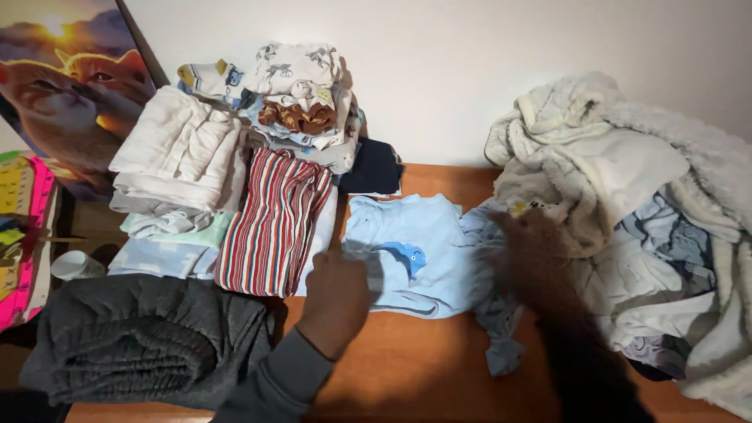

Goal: Folding baby clothes and stacking them neatly on a desk.

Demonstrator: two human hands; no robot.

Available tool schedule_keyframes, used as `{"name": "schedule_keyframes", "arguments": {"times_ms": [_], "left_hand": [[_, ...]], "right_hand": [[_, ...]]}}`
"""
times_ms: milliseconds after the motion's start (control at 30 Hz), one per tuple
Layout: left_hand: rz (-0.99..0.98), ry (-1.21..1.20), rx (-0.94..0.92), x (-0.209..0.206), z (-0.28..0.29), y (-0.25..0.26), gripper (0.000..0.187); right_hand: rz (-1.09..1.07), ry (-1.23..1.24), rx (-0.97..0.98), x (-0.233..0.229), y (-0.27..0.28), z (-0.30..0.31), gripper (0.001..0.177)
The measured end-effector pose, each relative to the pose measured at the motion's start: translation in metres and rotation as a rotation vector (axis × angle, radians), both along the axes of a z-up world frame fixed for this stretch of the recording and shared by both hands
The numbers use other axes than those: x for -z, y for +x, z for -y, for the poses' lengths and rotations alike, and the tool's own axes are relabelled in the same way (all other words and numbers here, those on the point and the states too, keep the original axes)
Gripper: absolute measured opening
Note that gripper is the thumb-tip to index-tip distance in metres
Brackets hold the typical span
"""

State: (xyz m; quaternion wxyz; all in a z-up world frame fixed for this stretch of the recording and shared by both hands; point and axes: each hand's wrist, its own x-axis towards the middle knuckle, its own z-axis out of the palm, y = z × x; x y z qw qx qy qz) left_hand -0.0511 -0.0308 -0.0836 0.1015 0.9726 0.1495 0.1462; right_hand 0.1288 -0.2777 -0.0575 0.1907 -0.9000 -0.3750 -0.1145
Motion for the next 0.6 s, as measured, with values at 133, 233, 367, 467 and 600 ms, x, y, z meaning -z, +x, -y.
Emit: {"name": "schedule_keyframes", "arguments": {"times_ms": [133, 233, 367, 467, 600], "left_hand": [[0.242, 0.115, 0.188, 0.046, 0.040, 0.030, 0.014], [0.334, 0.244, 0.348, 0.044, 0.079, 0.048, 0.021], [0.393, -0.100, 0.494, 0.023, 0.091, 0.043, 0.027], [0.391, -0.179, 0.515, 0.036, 0.087, 0.042, 0.030], [0.263, -0.299, 0.561, 0.031, 0.069, 0.023, 0.023]], "right_hand": [[0.111, -0.182, 0.152, -0.011, -0.003, 0.018, 0.051], [0.256, -0.113, 0.099, -0.024, -0.011, 0.007, 0.043], [0.108, -0.127, 0.224, -0.038, -0.023, -0.015, 0.024], [0.062, 0.056, -0.011, -0.024, -0.021, -0.029, 0.029], [-0.194, -0.133, -0.515, -0.007, -0.013, -0.049, 0.035]]}}
